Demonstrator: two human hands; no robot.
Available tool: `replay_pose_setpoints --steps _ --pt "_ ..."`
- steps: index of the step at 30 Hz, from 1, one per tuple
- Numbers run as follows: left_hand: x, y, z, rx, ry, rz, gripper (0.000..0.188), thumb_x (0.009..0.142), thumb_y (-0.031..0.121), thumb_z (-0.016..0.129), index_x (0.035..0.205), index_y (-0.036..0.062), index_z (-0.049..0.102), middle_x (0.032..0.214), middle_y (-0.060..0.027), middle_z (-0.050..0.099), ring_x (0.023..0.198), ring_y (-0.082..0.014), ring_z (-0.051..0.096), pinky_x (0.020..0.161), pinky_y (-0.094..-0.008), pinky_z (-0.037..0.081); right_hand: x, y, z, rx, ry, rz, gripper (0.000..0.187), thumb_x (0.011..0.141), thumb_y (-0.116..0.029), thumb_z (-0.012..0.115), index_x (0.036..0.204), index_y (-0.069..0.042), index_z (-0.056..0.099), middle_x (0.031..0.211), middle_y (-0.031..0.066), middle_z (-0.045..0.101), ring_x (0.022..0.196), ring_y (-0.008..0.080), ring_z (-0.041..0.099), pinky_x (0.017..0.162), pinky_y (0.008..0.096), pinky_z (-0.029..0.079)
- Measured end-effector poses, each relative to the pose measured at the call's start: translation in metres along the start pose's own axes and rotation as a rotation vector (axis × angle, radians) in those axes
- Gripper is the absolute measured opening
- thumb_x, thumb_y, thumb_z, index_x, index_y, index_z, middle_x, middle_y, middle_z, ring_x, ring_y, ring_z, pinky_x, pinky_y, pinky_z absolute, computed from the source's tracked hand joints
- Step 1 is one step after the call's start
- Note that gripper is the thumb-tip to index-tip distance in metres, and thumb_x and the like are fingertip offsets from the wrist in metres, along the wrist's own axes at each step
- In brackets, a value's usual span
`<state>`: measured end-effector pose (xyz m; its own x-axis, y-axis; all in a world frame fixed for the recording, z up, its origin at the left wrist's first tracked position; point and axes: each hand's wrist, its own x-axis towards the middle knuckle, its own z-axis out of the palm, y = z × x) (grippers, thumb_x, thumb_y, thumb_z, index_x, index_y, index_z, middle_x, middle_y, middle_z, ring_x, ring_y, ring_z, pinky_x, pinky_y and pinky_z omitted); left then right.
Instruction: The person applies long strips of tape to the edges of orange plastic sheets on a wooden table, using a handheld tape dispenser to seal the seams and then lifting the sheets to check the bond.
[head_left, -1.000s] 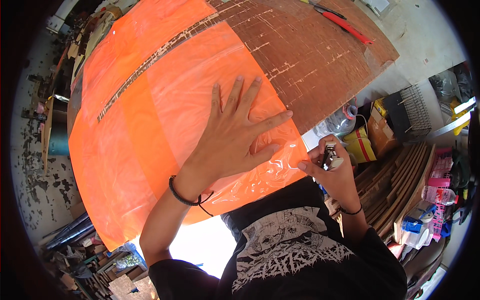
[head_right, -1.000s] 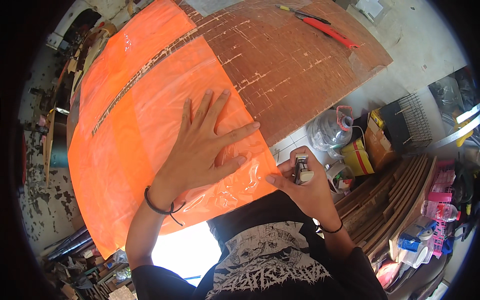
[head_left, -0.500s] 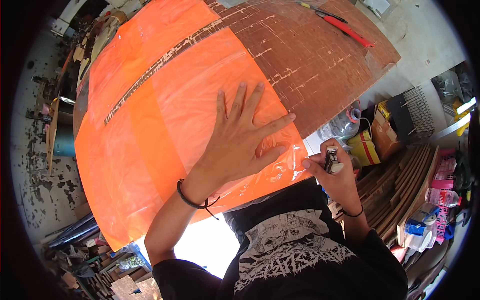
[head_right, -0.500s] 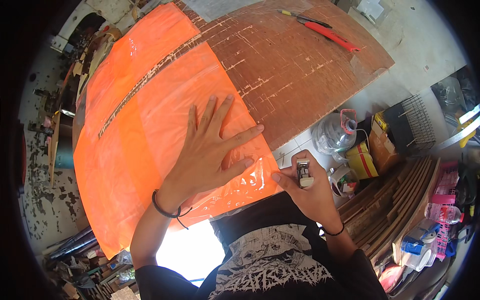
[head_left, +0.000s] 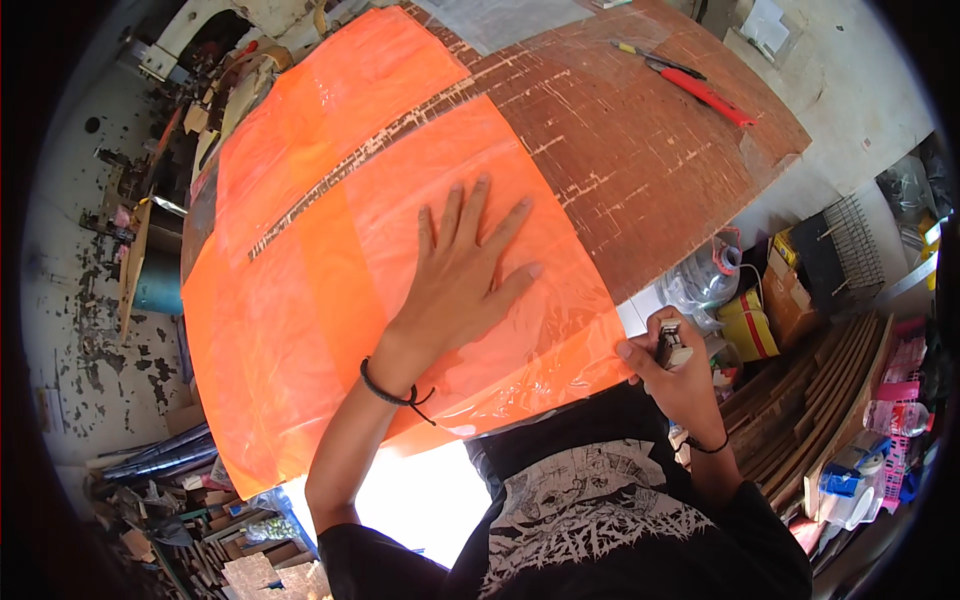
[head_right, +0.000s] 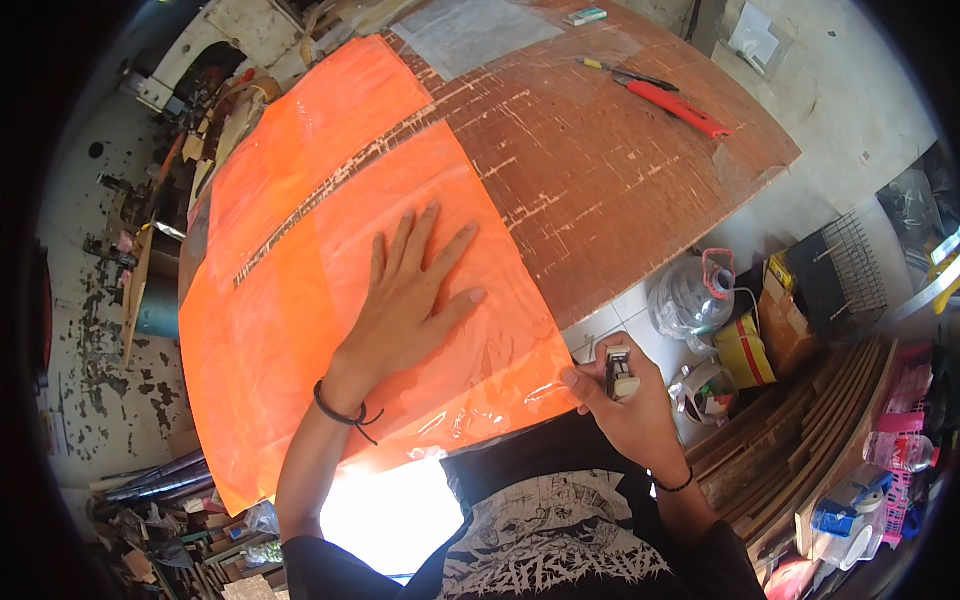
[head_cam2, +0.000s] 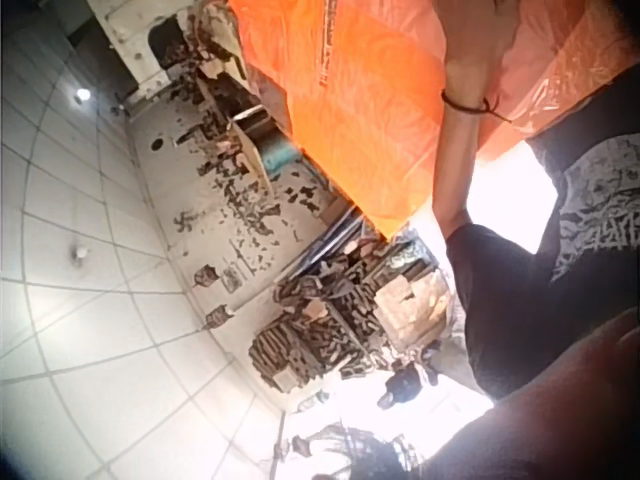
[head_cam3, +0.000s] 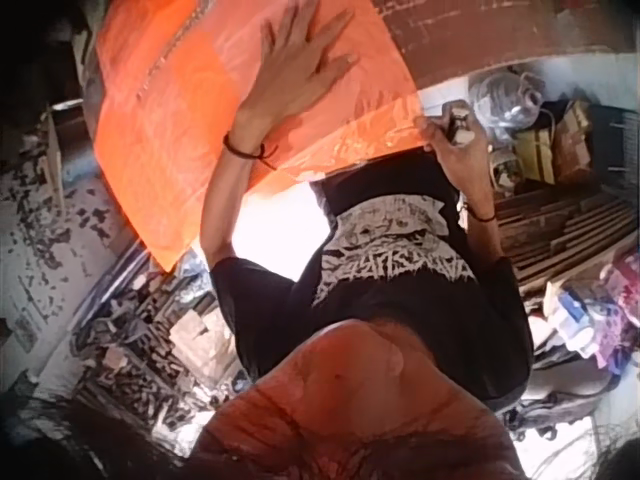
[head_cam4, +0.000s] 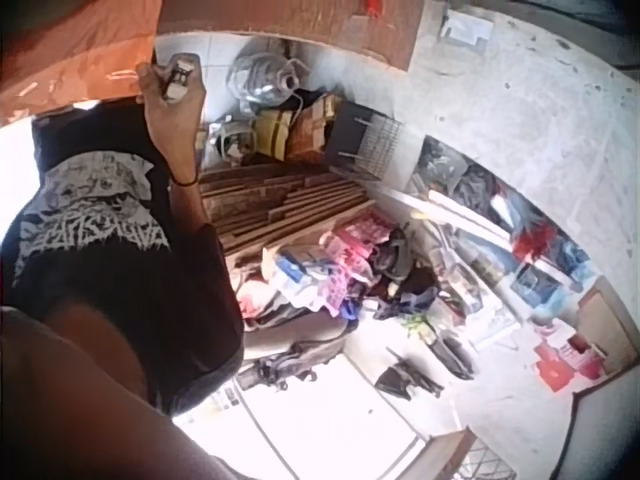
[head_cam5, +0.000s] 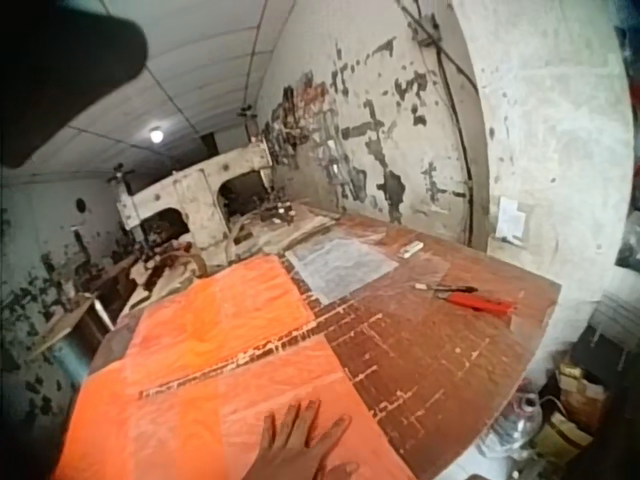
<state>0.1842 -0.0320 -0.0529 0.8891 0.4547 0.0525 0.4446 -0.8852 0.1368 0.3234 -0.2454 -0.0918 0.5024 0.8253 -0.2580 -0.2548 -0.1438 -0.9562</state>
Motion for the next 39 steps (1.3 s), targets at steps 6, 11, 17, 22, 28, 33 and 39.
replay_pose_setpoints --steps 6,11,17,22,28,33,39 --pt "0.027 -0.044 -0.008 0.030 0.008 -0.114 0.066 0.086 0.054 0.045 0.141 0.0198 0.029 0.148 -0.0183 0.013 0.138 -0.0358 0.006 0.110 -0.0520 0.004 0.001 0.001 -0.003 0.060 -0.058 -0.016 0.028 0.083 -0.006 0.065 0.081 -0.007 0.038 0.073 0.0092 0.061 0.062 0.0079 0.057 0.054 0.0207 0.047" --pt "0.038 -0.056 0.000 0.052 0.061 -0.121 0.073 0.082 0.058 0.050 0.141 0.0206 0.030 0.149 -0.0160 0.014 0.138 -0.0351 0.007 0.109 -0.0524 0.005 0.000 0.006 -0.005 0.090 -0.056 0.001 0.028 0.083 -0.006 0.065 0.083 -0.007 0.038 0.075 0.0101 0.062 0.064 0.0081 0.058 0.055 0.0210 0.048" --pt "0.039 -0.055 0.001 0.056 0.079 -0.128 0.075 0.079 0.060 0.054 0.140 0.0210 0.032 0.149 -0.0149 0.015 0.138 -0.0341 0.009 0.109 -0.0523 0.005 0.001 0.005 -0.008 0.104 -0.076 0.026 0.027 0.083 -0.004 0.064 0.084 -0.006 0.037 0.077 0.0119 0.063 0.066 0.0098 0.059 0.059 0.0224 0.048" --pt "0.040 -0.053 -0.003 0.049 0.059 -0.124 0.077 0.077 0.060 0.055 0.140 0.0212 0.032 0.148 -0.0153 0.015 0.138 -0.0339 0.009 0.110 -0.0522 0.006 0.002 0.006 -0.008 0.144 -0.066 0.029 0.028 0.083 -0.003 0.065 0.084 -0.006 0.037 0.079 0.0125 0.064 0.067 0.0095 0.059 0.058 0.0221 0.047" --pt "0.037 -0.057 0.002 0.030 0.100 -0.117 0.080 0.075 0.067 0.052 0.139 0.0213 0.035 0.148 -0.0167 0.018 0.136 -0.0358 0.014 0.108 -0.0554 0.005 0.002 0.005 -0.011 0.114 -0.081 0.066 0.028 0.082 -0.003 0.065 0.084 -0.007 0.038 0.081 0.0125 0.065 0.067 0.0087 0.059 0.059 0.0203 0.046" --pt "0.037 -0.051 0.002 0.019 0.106 -0.124 0.077 0.075 0.063 0.055 0.138 0.0218 0.036 0.148 -0.0151 0.019 0.137 -0.0340 0.013 0.109 -0.0531 0.006 -0.002 0.004 -0.011 0.130 -0.080 0.036 0.027 0.083 -0.002 0.064 0.084 -0.007 0.038 0.082 0.0139 0.065 0.068 0.0094 0.059 0.060 0.0203 0.046" --pt "0.037 -0.052 0.002 0.035 0.101 -0.135 0.076 0.076 0.058 0.058 0.139 0.0226 0.035 0.148 -0.0138 0.019 0.137 -0.0323 0.012 0.110 -0.0505 0.006 0.000 0.001 -0.010 0.126 -0.100 0.035 0.028 0.083 -0.001 0.063 0.085 -0.006 0.036 0.082 0.0151 0.064 0.071 0.0108 0.060 0.062 0.0213 0.047"
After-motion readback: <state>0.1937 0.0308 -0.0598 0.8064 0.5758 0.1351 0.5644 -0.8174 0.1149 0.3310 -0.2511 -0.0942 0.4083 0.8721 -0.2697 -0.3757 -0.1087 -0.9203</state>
